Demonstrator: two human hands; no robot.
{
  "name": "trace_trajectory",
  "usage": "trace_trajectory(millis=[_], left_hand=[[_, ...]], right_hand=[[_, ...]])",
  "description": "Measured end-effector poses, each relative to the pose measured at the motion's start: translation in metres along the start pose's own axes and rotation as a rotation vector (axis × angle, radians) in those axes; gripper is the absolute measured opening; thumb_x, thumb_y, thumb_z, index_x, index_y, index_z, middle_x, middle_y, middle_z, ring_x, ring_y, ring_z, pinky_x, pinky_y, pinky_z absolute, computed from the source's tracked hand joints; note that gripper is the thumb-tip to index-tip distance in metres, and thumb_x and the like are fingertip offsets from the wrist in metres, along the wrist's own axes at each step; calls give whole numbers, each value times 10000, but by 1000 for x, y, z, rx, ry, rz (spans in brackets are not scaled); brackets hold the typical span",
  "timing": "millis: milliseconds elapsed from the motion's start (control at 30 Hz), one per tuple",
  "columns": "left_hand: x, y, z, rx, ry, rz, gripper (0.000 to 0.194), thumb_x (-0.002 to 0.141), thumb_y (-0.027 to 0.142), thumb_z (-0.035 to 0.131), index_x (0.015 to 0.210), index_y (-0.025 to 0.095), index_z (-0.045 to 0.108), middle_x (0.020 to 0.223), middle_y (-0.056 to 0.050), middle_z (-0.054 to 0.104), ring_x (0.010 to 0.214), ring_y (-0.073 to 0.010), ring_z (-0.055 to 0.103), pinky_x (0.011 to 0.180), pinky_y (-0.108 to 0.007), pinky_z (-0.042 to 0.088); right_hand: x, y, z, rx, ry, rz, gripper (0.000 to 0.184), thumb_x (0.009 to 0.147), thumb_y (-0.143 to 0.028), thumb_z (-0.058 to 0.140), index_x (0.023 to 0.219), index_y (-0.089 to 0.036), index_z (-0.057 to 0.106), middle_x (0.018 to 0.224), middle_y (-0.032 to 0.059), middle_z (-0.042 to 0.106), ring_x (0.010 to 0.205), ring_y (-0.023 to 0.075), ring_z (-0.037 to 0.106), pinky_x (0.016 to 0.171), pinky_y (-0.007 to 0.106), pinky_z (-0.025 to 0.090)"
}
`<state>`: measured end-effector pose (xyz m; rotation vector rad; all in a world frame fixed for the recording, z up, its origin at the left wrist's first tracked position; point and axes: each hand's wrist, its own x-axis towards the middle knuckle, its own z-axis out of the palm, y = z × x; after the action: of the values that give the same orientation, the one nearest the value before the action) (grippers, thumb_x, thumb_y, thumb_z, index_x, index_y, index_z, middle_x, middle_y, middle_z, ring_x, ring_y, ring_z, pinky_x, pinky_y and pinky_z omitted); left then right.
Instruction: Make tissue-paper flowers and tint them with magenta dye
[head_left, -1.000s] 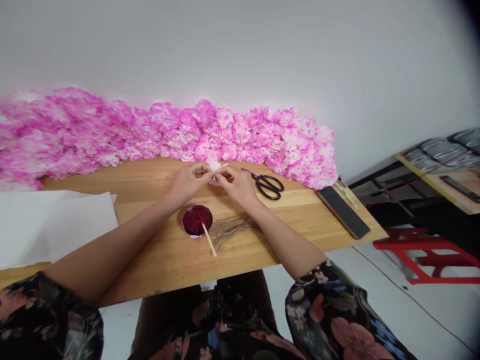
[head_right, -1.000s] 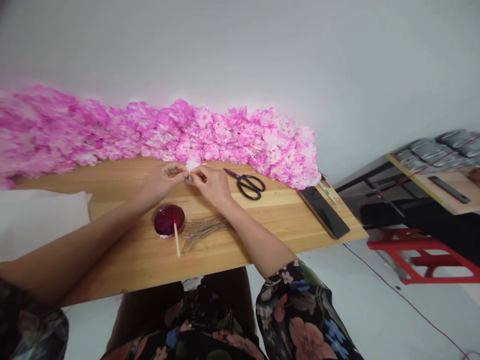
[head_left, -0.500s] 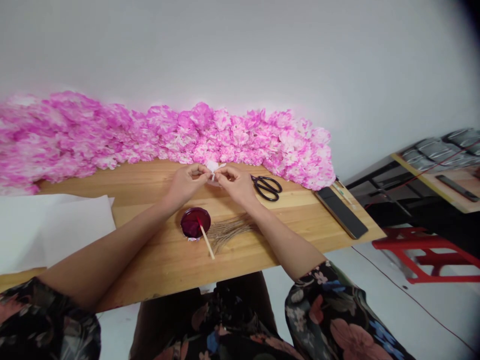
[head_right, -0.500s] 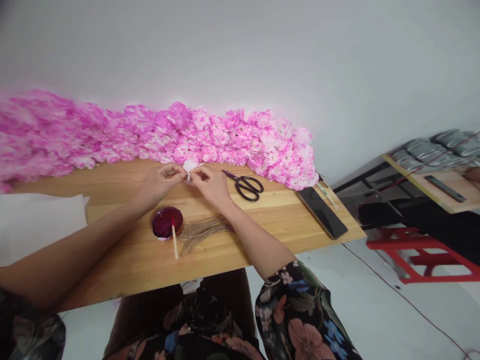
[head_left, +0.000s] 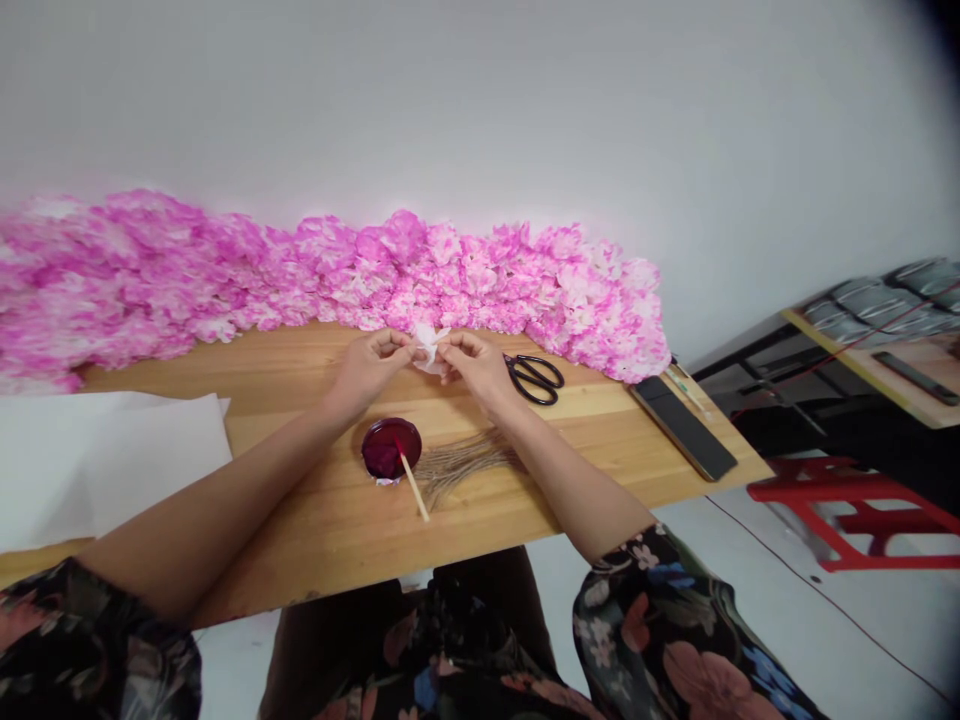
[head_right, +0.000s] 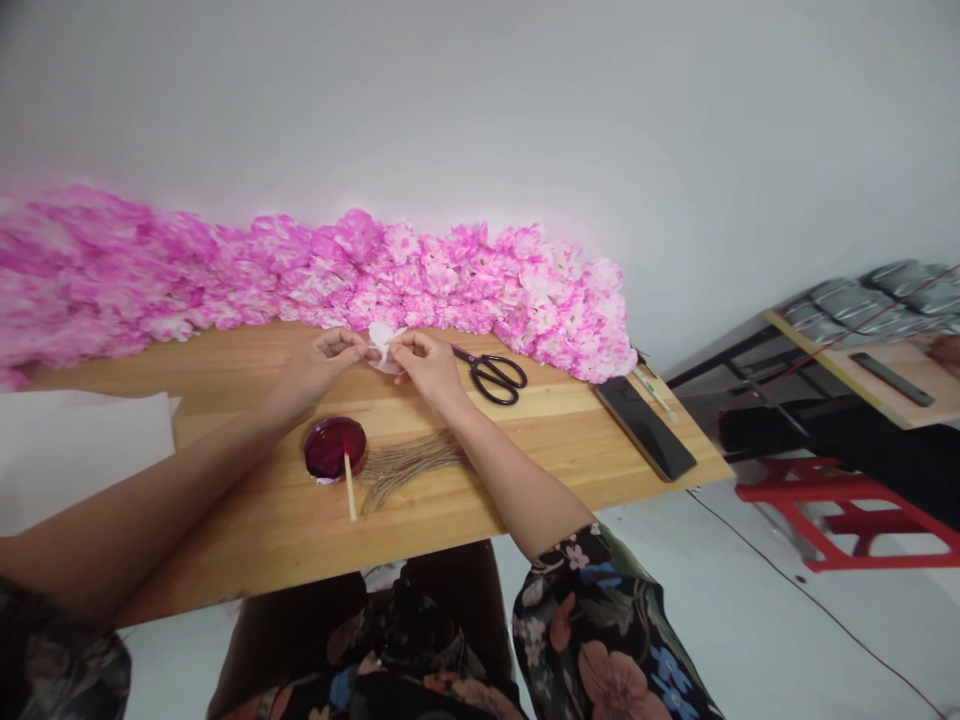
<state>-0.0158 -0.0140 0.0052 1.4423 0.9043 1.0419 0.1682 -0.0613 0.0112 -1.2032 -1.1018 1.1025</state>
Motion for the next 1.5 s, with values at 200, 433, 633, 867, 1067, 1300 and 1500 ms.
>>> trace_trajectory(millis=[200,433,633,867,1067,1300,1500], left_hand=[[-2,3,-1,17,-18,12,286,758,466,825,825,208,720,883,-47,808,879,-207,746,886,-325,573],[-2,7,1,117,-73,43,250,789,463,784,789,224,713,820,-21,770,854,-210,719,879,-330,573],[-3,10,1,166,-65,78,175,794,401,717,755,232,697,800,-16,760,828,-203,719,850,-315,573],[-1,5,-2,148,-21,30,201,758,421,737,793,225,706,820,-22,760,826,-208,704,825,-311,549],[-2,6,-2,118,-16,28,178,759,397,748,775,224,708,803,-19,766,808,-198,710,850,-310,571],[-6,12,-3,199,-33,82,170,807,399,742,772,234,726,835,-32,788,840,-219,726,851,-317,580],[-9,11,-4,319,-68,130,171,878,389,713,811,245,775,875,-31,827,869,-232,751,880,-323,594]], right_hand=[[-1,0,1,-1,-16,3,331,717,-514,835,827,-220,733,749,-18,701,665,116,605,567,227,534],[-3,2,2,-106,-44,-24,266,801,-481,779,860,-222,763,799,4,740,721,137,645,606,234,550],[-4,1,3,-150,-37,-40,243,802,-454,754,850,-215,753,782,-5,727,689,129,626,580,228,539],[1,4,1,-129,8,-12,223,814,-444,731,842,-225,703,733,-39,689,576,96,572,531,220,514],[2,5,-3,-165,-14,-30,224,873,-452,713,888,-229,727,779,-20,717,618,115,608,560,236,520],[-8,-4,-5,-485,-2,-237,256,988,-441,664,886,-223,751,813,5,761,736,159,647,711,294,461],[-11,-6,-3,-670,-54,-335,119,979,-330,741,973,-225,797,943,34,821,801,175,675,763,304,468]])
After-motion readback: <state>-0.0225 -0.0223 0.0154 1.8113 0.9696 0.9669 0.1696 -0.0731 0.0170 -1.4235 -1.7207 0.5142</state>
